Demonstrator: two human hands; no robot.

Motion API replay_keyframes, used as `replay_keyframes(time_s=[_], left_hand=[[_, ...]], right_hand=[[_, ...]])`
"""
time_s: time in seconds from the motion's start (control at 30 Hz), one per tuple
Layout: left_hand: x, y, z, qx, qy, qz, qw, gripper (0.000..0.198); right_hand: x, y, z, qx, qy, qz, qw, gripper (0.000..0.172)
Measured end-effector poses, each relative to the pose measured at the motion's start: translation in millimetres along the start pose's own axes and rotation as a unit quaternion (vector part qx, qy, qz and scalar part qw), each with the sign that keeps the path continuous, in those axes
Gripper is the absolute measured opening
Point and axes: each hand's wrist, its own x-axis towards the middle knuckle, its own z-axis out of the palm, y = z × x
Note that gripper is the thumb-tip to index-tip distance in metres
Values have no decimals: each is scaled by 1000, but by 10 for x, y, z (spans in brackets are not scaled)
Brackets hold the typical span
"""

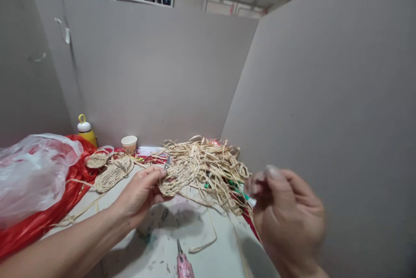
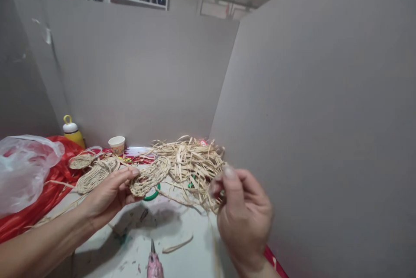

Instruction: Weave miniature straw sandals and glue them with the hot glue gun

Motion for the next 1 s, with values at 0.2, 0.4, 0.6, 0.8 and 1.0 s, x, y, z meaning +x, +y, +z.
replay_keyframes(time_s=[0.2,0.4,0.6,0.8,1.0], left_hand=[[-48,-40,24,-44,26,41,998,24],[-123,-181,68,-50,-27,3,998,20],[-40,-125,-11,12,-73,-29,997,14],[73,-33,-114,68,-77,24,994,18],[89,-18,-126,92,-134,-10,987,19]], right_hand=[[-280,187,332,17,-212,257,943,30],[-320,256,377,-3,-227,233,946,26],[-249,284,265,38,-240,245,939,25],[-167,231,227,9,-278,227,933,27],[-159,185,225,-48,-313,206,926,26]])
